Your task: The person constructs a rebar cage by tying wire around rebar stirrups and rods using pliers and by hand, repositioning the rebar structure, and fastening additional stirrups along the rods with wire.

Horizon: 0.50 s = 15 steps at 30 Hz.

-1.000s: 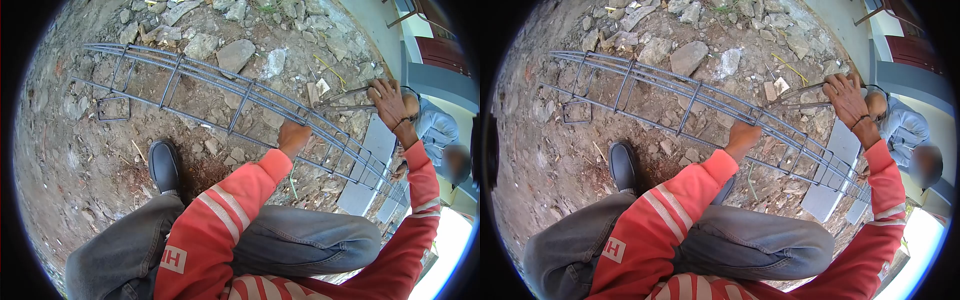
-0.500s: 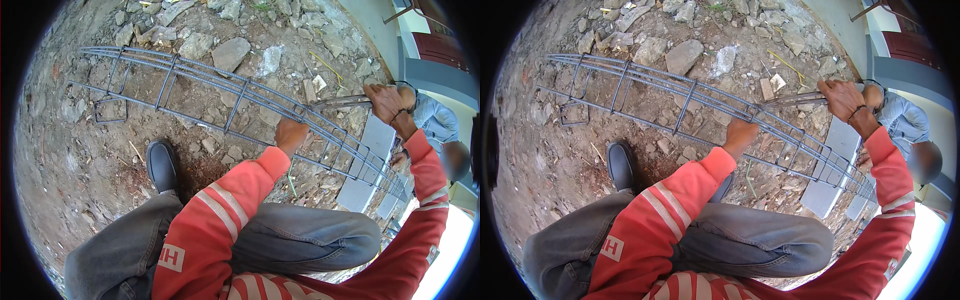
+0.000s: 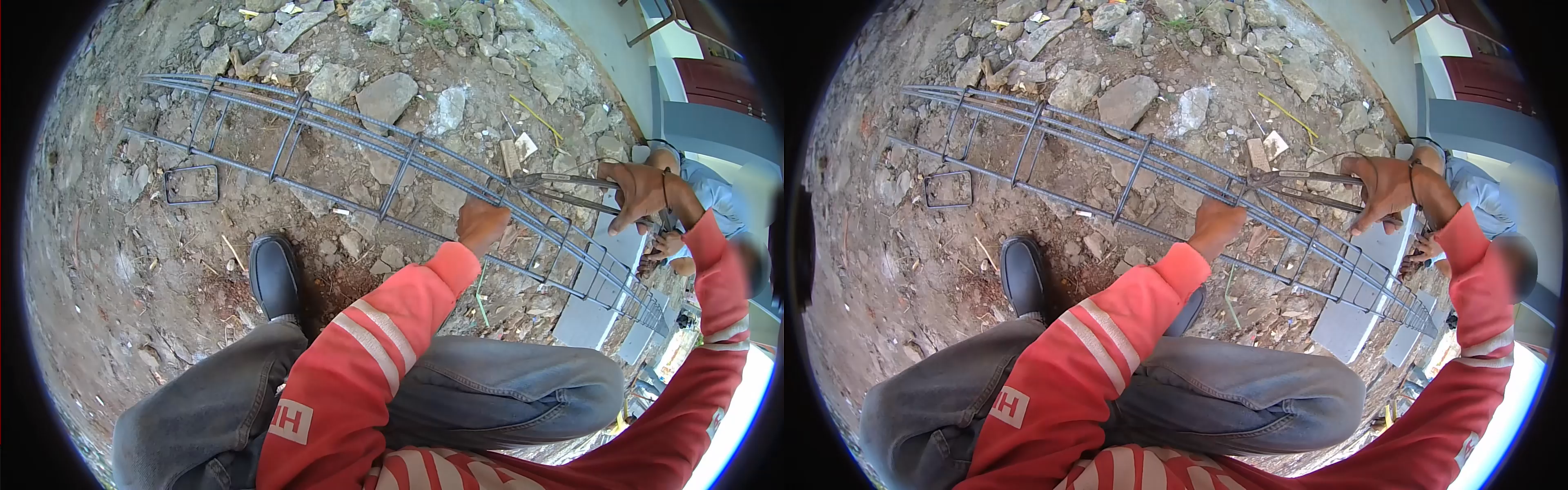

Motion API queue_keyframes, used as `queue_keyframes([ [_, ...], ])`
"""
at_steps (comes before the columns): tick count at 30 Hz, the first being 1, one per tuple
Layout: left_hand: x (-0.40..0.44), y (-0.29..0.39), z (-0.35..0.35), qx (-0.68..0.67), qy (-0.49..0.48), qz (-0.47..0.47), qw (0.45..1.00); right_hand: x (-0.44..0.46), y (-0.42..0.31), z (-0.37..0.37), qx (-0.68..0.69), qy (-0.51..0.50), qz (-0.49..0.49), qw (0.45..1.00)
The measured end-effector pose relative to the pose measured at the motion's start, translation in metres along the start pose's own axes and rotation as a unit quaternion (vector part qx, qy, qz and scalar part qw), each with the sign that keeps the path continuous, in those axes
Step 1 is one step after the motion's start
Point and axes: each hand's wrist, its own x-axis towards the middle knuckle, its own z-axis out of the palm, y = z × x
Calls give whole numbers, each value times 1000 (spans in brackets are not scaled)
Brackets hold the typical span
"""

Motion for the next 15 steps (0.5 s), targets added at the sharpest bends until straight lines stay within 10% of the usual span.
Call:
queue_keyframes([
  [3, 4, -4, -2, 2, -48, 14, 999, -13, -14, 34, -199, 134, -46, 970],
  [6, -2, 0, -5, -14, -44, -1, 999, -10, -16, 76, -578, 469, -26, 667],
  [11, -12, 22, -22, 20, -141, -22, 990, -4, -5, 46, -414, 342, 69, 841],
  [13, 4, 2, -11, 102, -134, 64, 984, 3, 38, 16, 79, 31, 106, 991],
  [15, 8, 8, -18, 182, -117, 150, 965, -8, 49, 8, 116, -3, 93, 989],
])
